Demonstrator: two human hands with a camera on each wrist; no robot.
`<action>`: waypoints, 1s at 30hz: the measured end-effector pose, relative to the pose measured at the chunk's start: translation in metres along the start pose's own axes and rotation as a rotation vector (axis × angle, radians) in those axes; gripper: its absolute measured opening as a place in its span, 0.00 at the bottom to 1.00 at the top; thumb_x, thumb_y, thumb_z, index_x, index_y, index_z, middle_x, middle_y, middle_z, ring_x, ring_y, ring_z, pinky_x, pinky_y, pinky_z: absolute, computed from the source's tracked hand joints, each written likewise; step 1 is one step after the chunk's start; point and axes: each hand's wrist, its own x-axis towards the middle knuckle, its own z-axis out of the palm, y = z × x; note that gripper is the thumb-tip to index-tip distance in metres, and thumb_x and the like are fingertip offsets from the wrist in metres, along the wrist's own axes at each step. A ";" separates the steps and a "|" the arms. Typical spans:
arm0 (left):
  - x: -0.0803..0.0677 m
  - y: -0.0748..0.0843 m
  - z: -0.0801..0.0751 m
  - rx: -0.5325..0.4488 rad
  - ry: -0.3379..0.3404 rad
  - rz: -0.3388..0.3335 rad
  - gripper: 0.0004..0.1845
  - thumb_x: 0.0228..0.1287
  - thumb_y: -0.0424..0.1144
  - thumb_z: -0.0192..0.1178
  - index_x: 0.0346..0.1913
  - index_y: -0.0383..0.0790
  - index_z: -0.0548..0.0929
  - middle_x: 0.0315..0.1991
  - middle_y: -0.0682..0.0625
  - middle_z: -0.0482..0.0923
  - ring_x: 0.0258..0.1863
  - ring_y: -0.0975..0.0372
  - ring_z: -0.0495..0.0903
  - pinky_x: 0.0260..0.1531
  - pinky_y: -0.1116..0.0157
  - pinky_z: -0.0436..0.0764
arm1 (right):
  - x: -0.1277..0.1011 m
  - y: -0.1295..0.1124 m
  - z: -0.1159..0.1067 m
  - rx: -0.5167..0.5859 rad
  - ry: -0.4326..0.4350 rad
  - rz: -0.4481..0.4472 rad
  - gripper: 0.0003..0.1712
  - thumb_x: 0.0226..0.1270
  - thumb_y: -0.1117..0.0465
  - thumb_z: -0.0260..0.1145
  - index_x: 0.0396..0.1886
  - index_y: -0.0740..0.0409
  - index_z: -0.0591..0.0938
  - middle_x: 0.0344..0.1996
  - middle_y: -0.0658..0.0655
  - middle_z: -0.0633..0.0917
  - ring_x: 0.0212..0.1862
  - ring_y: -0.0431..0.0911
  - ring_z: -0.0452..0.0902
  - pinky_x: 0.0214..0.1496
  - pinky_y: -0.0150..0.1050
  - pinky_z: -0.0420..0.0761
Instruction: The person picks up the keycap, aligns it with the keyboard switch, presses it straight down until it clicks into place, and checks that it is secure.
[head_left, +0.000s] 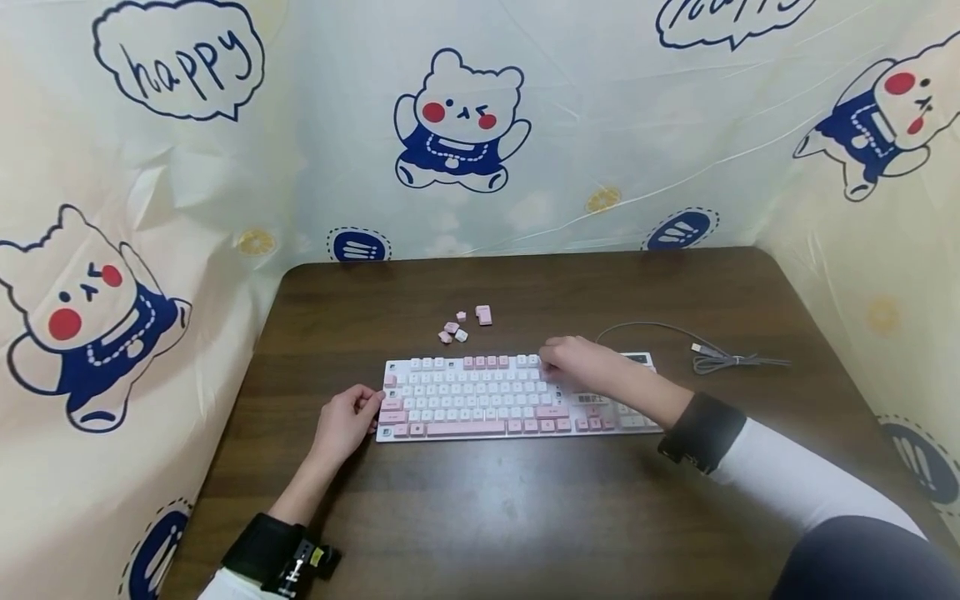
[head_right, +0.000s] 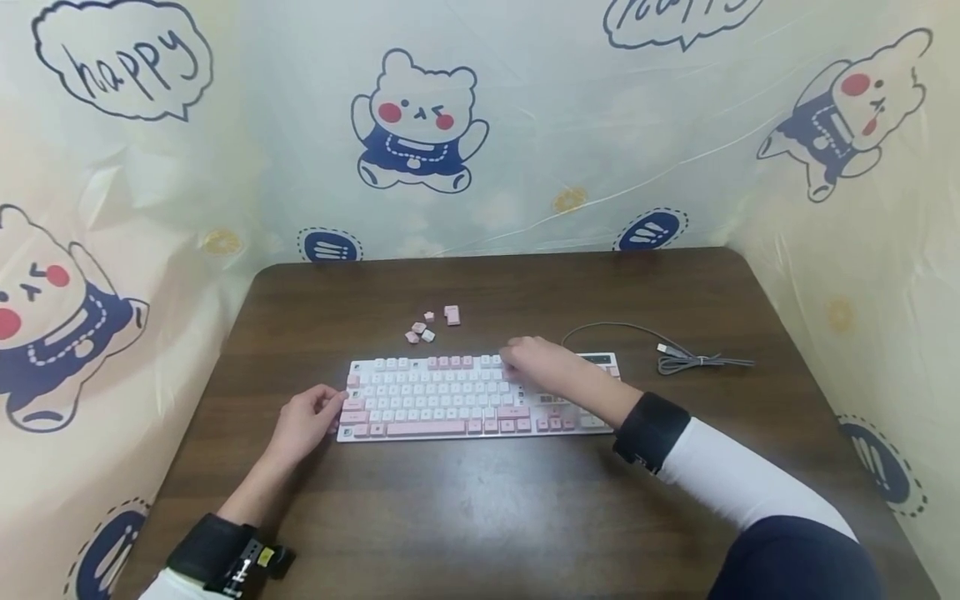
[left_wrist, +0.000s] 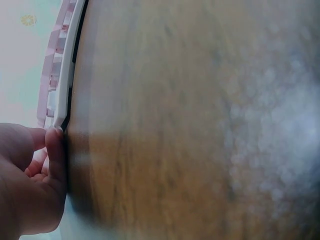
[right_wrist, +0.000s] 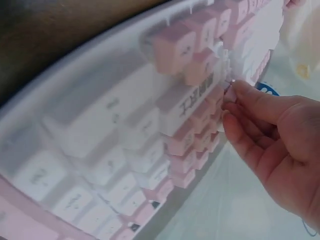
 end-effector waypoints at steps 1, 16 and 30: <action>0.000 0.000 0.000 -0.001 0.000 0.000 0.12 0.79 0.42 0.59 0.43 0.34 0.83 0.28 0.47 0.78 0.25 0.59 0.79 0.28 0.65 0.79 | 0.002 -0.001 0.000 -0.001 -0.015 0.013 0.04 0.70 0.64 0.73 0.41 0.56 0.86 0.34 0.50 0.83 0.35 0.41 0.77 0.42 0.34 0.81; 0.003 0.001 -0.001 0.023 0.000 0.015 0.12 0.78 0.42 0.59 0.43 0.34 0.83 0.26 0.48 0.78 0.25 0.60 0.78 0.28 0.65 0.77 | 0.004 -0.002 0.011 -0.094 -0.040 0.069 0.08 0.71 0.62 0.72 0.47 0.58 0.86 0.39 0.54 0.84 0.40 0.44 0.82 0.51 0.39 0.86; 0.000 0.001 -0.001 0.007 -0.010 -0.003 0.13 0.79 0.42 0.59 0.44 0.34 0.83 0.28 0.47 0.78 0.26 0.60 0.79 0.28 0.66 0.79 | 0.003 -0.002 0.008 -0.039 -0.010 0.048 0.03 0.72 0.63 0.71 0.40 0.56 0.85 0.34 0.50 0.82 0.35 0.42 0.77 0.41 0.35 0.82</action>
